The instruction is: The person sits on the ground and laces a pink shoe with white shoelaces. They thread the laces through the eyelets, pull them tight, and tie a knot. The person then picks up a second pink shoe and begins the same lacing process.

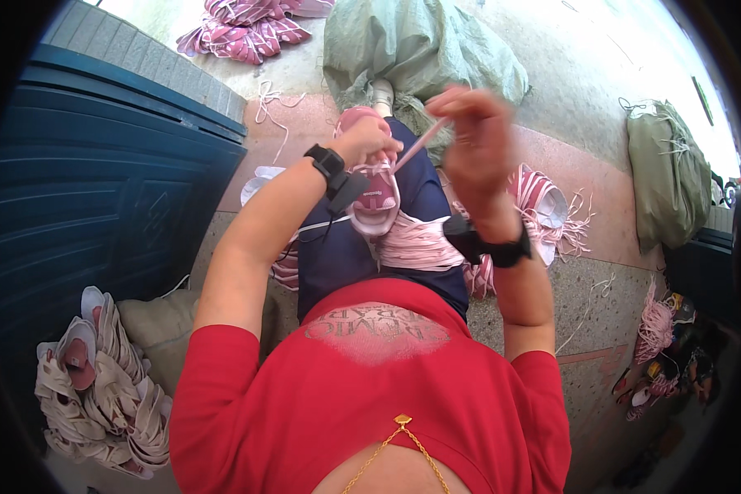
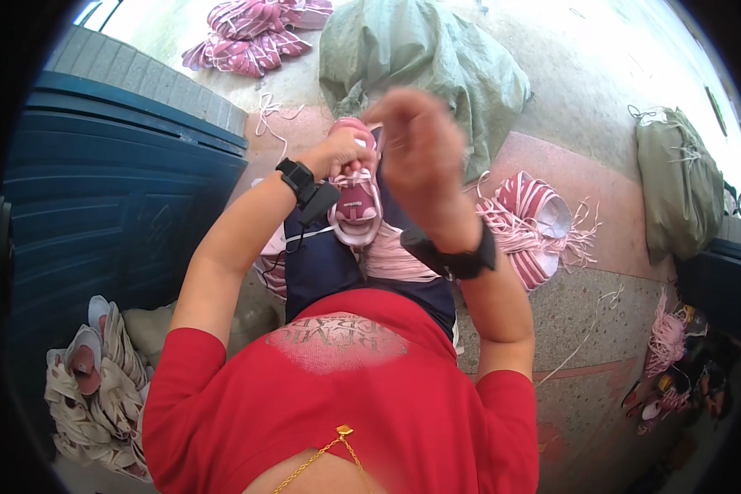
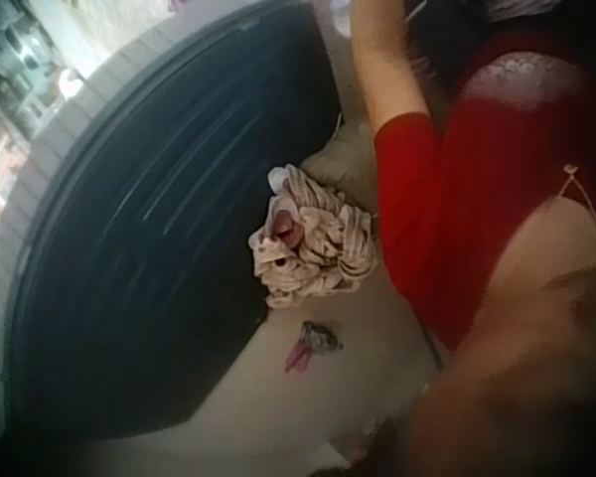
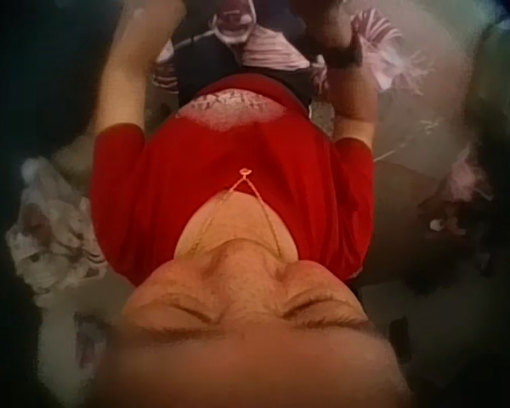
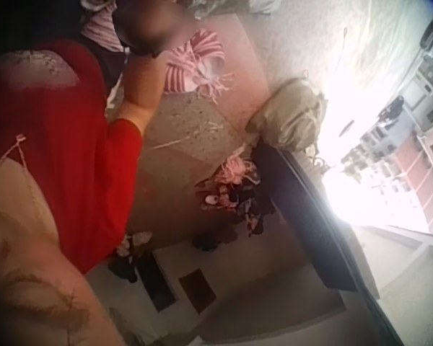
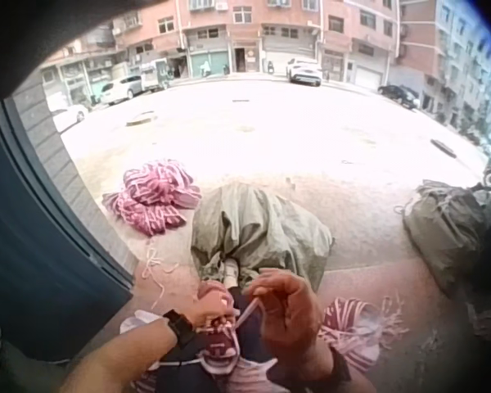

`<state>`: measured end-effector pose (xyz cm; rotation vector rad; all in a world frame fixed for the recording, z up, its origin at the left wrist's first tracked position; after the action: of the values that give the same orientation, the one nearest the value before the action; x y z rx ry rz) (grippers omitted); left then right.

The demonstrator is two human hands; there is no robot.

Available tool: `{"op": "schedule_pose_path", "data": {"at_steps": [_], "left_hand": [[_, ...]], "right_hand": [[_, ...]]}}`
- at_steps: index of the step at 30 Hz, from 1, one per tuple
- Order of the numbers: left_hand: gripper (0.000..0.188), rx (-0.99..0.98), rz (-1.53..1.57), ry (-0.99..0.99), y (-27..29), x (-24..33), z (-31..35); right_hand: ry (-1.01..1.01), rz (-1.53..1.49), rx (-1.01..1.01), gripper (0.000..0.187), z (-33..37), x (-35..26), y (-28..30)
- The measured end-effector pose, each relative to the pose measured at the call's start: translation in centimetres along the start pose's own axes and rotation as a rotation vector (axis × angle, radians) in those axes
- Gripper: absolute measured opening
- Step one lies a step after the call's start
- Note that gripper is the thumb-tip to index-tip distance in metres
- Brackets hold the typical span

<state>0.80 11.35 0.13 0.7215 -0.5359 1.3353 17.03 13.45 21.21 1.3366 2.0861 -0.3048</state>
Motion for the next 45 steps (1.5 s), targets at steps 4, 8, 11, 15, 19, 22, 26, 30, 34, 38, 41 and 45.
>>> {"op": "schedule_pose_path", "data": {"at_steps": [4, 8, 11, 15, 19, 22, 26, 30, 34, 38, 41, 45], "left_hand": [[0.029, 0.287, -0.820, -0.442, -0.5, 0.8, 1.1], [0.027, 0.270, -0.803, -0.279, 1.9, -1.9, 3.5], [0.019, 0.139, -0.646, -0.191, 2.4, -3.6, 6.1], [0.015, 0.269, -1.107, -0.517, 3.1, -6.9, 4.8], [0.015, 0.451, -1.150, -0.485, 2.7, -4.5, 6.7], [0.015, 0.468, -1.113, -0.565, 0.7, -1.9, 6.3], [0.015, 0.350, -1.241, -0.660, -3.1, -1.5, 4.2], [0.011, 0.189, -1.528, -0.760, -4.8, -0.4, 3.5], [0.012, 0.098, -1.640, -0.851, -4.9, -0.3, 2.9], [0.011, 0.206, -1.565, -0.922, -3.6, -0.2, 2.2], [0.016, 0.600, -1.264, -0.634, -0.6, -0.7, 1.2], [0.033, -0.126, -0.785, -0.017, -1.3, -0.4, -0.7]], "right_hand": [[0.052, -0.336, 0.314, 0.010, -6.0, -5.1, 5.5], [-0.421, -0.458, 0.330, 0.013, -2.3, 0.2, 5.7], [-1.036, -0.592, 0.205, 0.014, 5.2, 6.1, 1.3], [-0.928, -0.240, -0.458, 0.025, 15.4, 10.8, -6.3], [-0.864, 0.357, -0.534, 0.027, 14.9, 11.3, -5.7], [-1.017, 0.275, -0.710, 0.028, 17.7, 14.7, -4.2], [-1.084, 0.321, -0.862, 0.028, 17.1, 11.0, -3.1], [-1.024, 0.321, -0.824, 0.030, 16.5, 7.3, -3.1], [-1.003, 0.281, -0.799, 0.031, 16.5, 6.7, -3.3], [-1.042, 0.233, -0.724, 0.034, 15.4, 6.6, -2.5], [-1.061, 0.297, -0.726, 0.036, 15.2, 6.8, -2.2], [-0.909, 0.328, -0.720, 0.035, 16.4, 7.2, -3.6]]}}
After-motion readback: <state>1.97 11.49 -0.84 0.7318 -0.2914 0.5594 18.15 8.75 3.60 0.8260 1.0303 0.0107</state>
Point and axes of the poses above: each hand's wrist, its own z-axis away from the middle knuckle, its own y-axis out of the back of the hand, x = y × z, the point moved 5 cm from there along -z, towards the middle knuckle, and after that the axes turned 10 degrees about -z, right-handed, at the moved point
